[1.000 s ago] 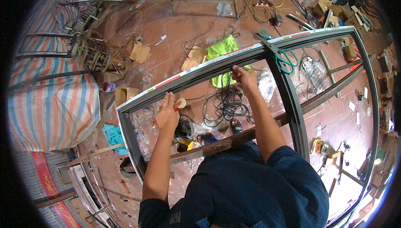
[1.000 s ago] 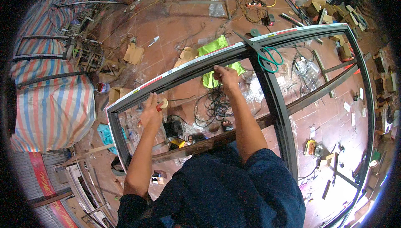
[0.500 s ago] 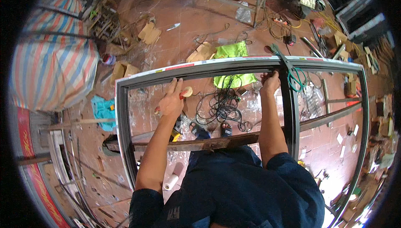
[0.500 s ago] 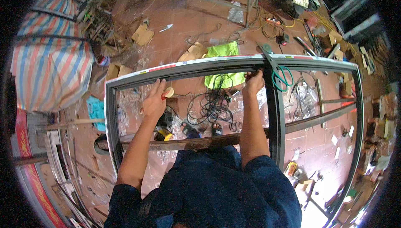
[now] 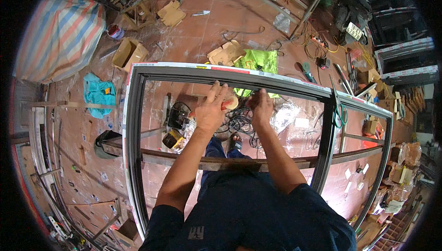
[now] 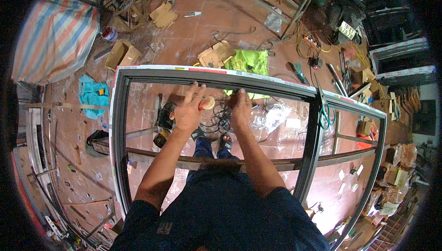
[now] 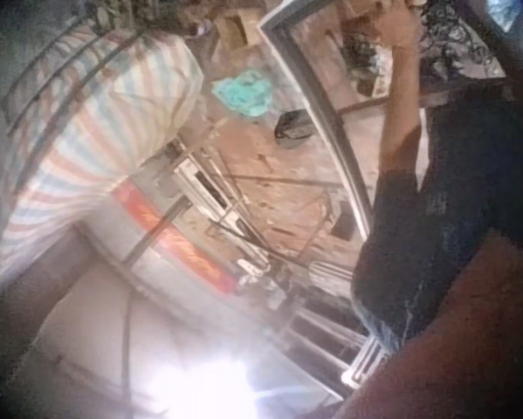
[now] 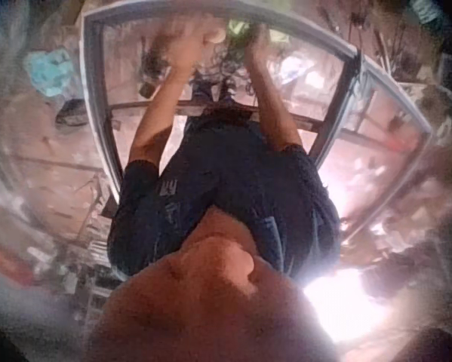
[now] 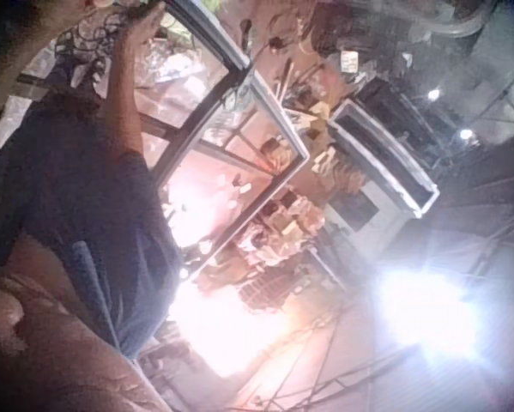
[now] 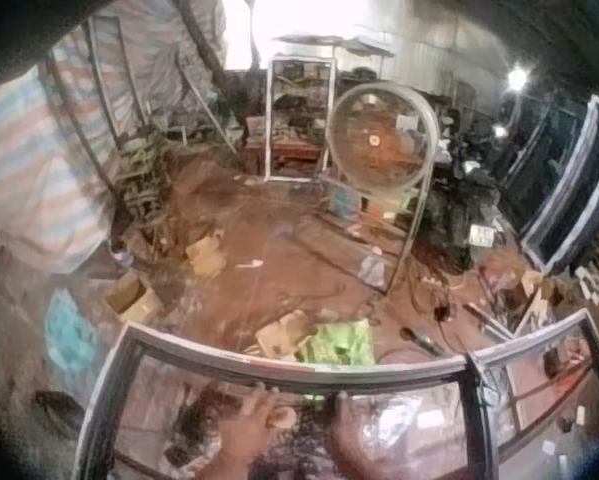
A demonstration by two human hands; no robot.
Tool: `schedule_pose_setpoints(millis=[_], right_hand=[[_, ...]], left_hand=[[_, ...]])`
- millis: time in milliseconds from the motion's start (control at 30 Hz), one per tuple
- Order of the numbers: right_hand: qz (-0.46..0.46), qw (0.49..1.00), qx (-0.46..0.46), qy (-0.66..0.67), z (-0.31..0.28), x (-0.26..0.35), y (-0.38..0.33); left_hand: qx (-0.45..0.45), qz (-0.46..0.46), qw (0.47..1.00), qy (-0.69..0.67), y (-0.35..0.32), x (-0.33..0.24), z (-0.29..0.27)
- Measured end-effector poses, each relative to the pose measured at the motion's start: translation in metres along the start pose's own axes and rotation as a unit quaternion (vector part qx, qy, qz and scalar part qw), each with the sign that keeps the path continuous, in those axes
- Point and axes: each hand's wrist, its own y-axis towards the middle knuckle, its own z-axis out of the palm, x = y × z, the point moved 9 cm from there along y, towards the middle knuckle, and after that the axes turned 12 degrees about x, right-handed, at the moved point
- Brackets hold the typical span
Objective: The person installs a rubber seal into a window frame. They use a red-handled roller tool to press the seal into the frame groove and then use green-handled scissors to trim excess seal material.
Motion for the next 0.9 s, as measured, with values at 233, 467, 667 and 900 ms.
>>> schedule_pose_setpoints(millis=[233, 467, 667, 900], right_hand=[[0.016, 0.997, -0.002, 0.073, 0.055, -0.008, -0.007], [0.067, 0.994, 0.077, -0.025, 0.038, -0.017, 0.002], [-0.023, 0.966, 0.222, -0.127, 0.102, 0.019, -0.060], [-0.032, 0.972, 0.097, -0.214, 0.082, 0.020, -0.056]], left_hand=[[-0.014, -0.007, 0.999, -0.036, 0.002, 0.007, -0.001], [-0.058, 0.023, 0.995, -0.072, 0.002, 0.009, -0.005], [-0.034, 0.006, 0.996, -0.084, 0.005, 0.003, -0.001], [0.075, -0.005, 0.997, -0.007, 0.002, -0.001, -0.008]])
